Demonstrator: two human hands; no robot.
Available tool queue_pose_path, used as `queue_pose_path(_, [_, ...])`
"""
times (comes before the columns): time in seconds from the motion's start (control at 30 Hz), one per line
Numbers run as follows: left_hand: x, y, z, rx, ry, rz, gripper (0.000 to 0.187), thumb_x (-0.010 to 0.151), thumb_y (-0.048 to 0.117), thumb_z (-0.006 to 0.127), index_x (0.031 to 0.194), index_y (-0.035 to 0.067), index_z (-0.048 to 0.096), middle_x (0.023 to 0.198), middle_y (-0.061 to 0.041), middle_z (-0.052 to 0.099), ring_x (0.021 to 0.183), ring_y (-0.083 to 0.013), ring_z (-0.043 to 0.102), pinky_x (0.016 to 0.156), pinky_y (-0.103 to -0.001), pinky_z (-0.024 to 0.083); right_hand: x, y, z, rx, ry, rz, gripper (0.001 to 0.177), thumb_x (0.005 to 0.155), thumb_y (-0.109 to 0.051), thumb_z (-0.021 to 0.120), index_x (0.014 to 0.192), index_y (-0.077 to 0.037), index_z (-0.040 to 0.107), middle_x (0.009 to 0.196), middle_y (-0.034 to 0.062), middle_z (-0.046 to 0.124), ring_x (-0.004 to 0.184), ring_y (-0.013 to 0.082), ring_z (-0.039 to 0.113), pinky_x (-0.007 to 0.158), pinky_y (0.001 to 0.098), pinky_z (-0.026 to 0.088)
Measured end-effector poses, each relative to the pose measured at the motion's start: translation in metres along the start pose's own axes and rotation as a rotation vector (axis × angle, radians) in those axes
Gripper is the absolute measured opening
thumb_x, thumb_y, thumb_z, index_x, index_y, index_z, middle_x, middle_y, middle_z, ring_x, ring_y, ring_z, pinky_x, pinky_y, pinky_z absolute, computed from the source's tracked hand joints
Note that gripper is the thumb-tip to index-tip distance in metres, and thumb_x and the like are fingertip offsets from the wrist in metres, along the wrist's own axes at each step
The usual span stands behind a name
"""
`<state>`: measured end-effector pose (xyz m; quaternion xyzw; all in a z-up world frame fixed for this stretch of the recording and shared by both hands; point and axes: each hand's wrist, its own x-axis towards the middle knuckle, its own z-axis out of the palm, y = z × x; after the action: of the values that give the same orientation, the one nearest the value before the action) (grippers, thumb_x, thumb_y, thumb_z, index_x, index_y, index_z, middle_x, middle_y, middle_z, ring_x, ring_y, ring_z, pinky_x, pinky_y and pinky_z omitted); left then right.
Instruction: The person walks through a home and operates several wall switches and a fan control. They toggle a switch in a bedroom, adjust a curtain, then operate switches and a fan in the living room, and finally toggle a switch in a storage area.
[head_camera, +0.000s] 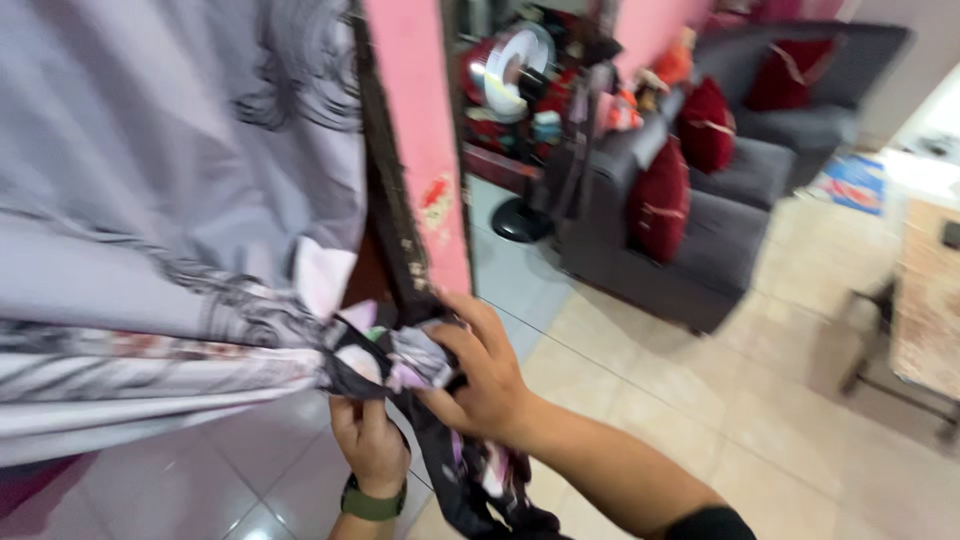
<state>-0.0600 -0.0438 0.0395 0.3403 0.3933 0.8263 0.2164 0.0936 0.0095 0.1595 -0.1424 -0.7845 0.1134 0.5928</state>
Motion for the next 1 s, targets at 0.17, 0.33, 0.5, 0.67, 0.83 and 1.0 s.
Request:
queue_pose_path(0.17, [0.026, 0.024, -0.036, 0.035, 0.009, 0.084, 0.032, 0.107, 0.014, 0.048, 0.129, -0.006, 0.059, 0.124, -0.011, 0.066, 0.113, -0.0196, 0.061, 0.098, -0.033, 0.048, -0.024, 0.008, 0.049, 0.106, -0.080, -0.035, 0.062, 0.074, -0.022, 0.091, 0.123, 0.000, 0.061, 0.145, 0.0277, 0.048, 0.128, 0.0427, 0.056, 0.108, 0.0482, 0.048])
queue_pose_path(0.33, [0.027, 0.026, -0.077, 0.324, -0.155, 0.234, 0.046, 0.111, 0.027, 0.038, 0.130, -0.008, 0.061, 0.129, -0.013, 0.067, 0.119, -0.0223, 0.064, 0.105, -0.036, 0.048, -0.054, 0.034, 0.081, 0.292, -0.086, -0.174, 0.075, 0.084, -0.047, 0.083, 0.138, -0.004, 0.053, 0.152, 0.0246, 0.045, 0.139, 0.0388, 0.050, 0.115, 0.0482, 0.042])
queue_pose_path(0.5, [0.014, 0.021, -0.116, 0.095, -0.059, 0.101, 0.054, 0.112, 0.037, 0.044, 0.132, -0.011, 0.060, 0.127, -0.018, 0.065, 0.118, -0.0259, 0.062, 0.105, -0.039, 0.047, -0.062, 0.062, 0.102, 0.644, -0.209, 0.192, 0.084, 0.095, -0.060, 0.066, 0.153, -0.005, 0.043, 0.161, 0.0205, 0.042, 0.148, 0.0343, 0.045, 0.121, 0.0488, 0.037])
queue_pose_path(0.67, [-0.008, 0.050, -0.119, -0.017, 0.034, 0.130, 0.073, 0.109, 0.055, 0.049, 0.142, -0.010, 0.050, 0.133, -0.020, 0.062, 0.121, -0.0274, 0.061, 0.108, -0.040, 0.047, -0.031, 0.079, 0.125, 1.344, -0.699, 0.682, 0.106, 0.082, -0.055, 0.080, 0.161, -0.007, 0.026, 0.161, 0.0177, 0.039, 0.144, 0.0328, 0.043, 0.115, 0.0488, 0.038])
queue_pose_path(0.83, [-0.023, 0.102, -0.085, 0.125, -0.154, 0.168, 0.107, 0.082, 0.049, 0.086, 0.156, -0.005, 0.031, 0.149, -0.013, 0.051, 0.137, -0.0228, 0.051, 0.117, -0.037, 0.040, -0.024, 0.065, 0.136, 1.465, -0.992, 0.537, 0.115, 0.070, -0.027, 0.094, 0.162, -0.007, 0.027, 0.158, 0.0112, 0.042, 0.145, 0.0220, 0.043, 0.119, 0.0404, 0.034])
queue_pose_path(1.0, [-0.032, 0.125, -0.054, 0.406, -0.076, 0.034, 0.111, 0.066, 0.017, 0.097, 0.154, -0.003, 0.032, 0.138, -0.013, 0.059, 0.127, -0.0214, 0.059, 0.110, -0.037, 0.048, -0.041, 0.059, 0.147, 1.312, -1.002, 0.430, 0.083, 0.070, -0.007, 0.094, 0.141, -0.004, 0.051, 0.129, 0.0038, 0.061, 0.124, 0.0138, 0.055, 0.110, 0.0343, 0.043])
